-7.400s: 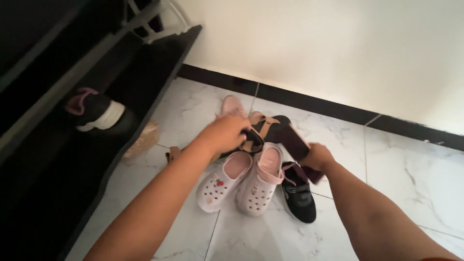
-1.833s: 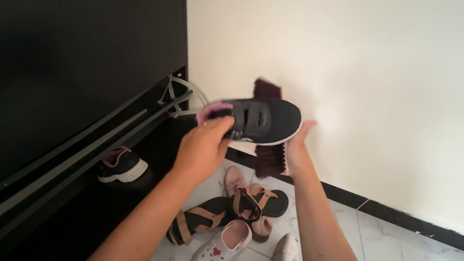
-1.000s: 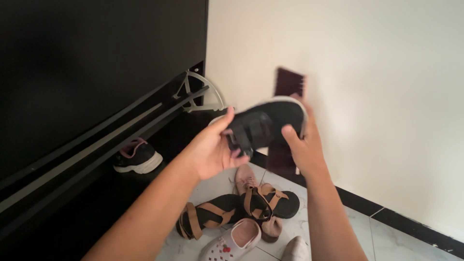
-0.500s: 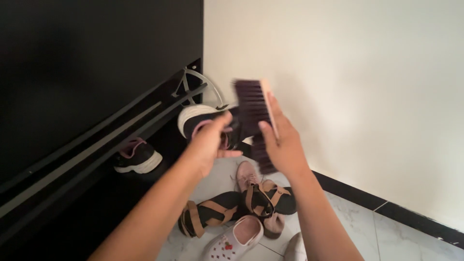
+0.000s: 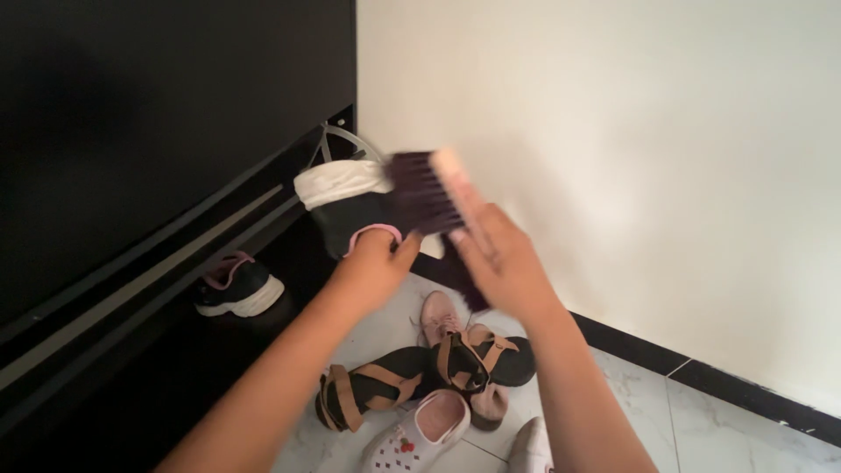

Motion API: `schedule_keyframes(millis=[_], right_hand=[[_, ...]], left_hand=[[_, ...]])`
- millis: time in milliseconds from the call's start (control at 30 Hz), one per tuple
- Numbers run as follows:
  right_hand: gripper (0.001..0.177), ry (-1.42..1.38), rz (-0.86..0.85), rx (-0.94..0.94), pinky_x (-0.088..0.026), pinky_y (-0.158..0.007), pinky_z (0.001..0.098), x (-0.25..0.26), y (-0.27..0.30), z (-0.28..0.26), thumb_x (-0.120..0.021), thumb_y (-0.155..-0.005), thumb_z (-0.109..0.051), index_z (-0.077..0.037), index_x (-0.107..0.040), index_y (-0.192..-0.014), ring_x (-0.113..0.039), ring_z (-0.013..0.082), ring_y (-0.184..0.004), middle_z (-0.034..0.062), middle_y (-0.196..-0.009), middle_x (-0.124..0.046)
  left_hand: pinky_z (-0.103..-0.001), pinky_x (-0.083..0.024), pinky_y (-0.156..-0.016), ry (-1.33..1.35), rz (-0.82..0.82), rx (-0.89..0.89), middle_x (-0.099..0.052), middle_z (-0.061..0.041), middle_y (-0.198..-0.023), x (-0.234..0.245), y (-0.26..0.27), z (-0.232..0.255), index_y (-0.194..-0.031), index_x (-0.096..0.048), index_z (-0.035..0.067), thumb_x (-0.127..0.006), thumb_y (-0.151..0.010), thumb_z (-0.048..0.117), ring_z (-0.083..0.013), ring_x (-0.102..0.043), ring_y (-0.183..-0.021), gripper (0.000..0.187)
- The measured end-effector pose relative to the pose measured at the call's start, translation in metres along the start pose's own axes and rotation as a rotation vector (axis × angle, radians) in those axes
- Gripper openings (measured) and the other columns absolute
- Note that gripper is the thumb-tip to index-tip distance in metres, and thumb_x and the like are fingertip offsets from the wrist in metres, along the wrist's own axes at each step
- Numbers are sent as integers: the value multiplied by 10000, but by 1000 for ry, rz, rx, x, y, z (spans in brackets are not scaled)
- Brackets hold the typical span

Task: Clean various shoes and sandals using a brush, and then clean the shoe cabinet surfaces.

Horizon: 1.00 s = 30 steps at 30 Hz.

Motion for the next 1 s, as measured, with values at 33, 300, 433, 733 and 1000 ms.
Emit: schedule_keyframes(millis=[33, 300, 433, 733, 1000], right_hand=[[600, -2, 0, -2, -473, -1116, 344, 1, 0, 12, -624, -996, -193, -126, -437, -1563, -653, 268, -1268, 166, -1356, -661], [623, -160, 205, -12, -288, -1230, 398, 9, -4, 30, -590, -1087, -176, -108, -295, -1632, -349, 356, -1554, 219, -1675, -375], [648, -68, -146, 141, -275, -1237, 406, -3, 2, -24, -626, -1051, -194, -125, -312, -1614, -375, 361, -1544, 227, -1657, -401], [684, 379, -75, -552, -433, -1145, 354, 17, 2, 44, -568, -1007, -238, -337, -346, -1646, -588, 313, -1327, 172, -1402, -623], [720, -184, -49, 103, -274, -1233, 384, 3, -2, -16, -559, -1060, -137, -103, -160, -1658, -301, 345, -1579, 211, -1724, -271]], left_hand=[[-498, -503, -624, -1, -2, 1, -595, -231, -763, 4, 3, 7, -872, -628, -17, -651, -961, 460, -418, -589, -644, 487], [-464, -508, -668, 30, -245, 273, -617, -204, -720, 3, 9, 12, -800, -595, -21, -636, -955, 508, -375, -619, -686, 552], [-444, -521, -654, -40, -39, -97, -659, -199, -812, -8, 3, -9, -911, -662, 11, -656, -951, 412, -368, -652, -707, 403], [-454, -547, -677, -117, -165, 105, -684, -207, -731, 4, 6, -4, -835, -691, -4, -638, -948, 480, -385, -688, -734, 500], [-459, -450, -557, -46, -280, 152, -548, -155, -571, 12, -4, 7, -662, -609, -42, -670, -967, 491, -316, -531, -524, 616]])
Point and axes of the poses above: each hand's wrist, its own y-axis away from the middle knuckle, its own x-axis out of the back of the hand, z = x × y, the point moved 4 cm from there along -y, towards the middle knuckle
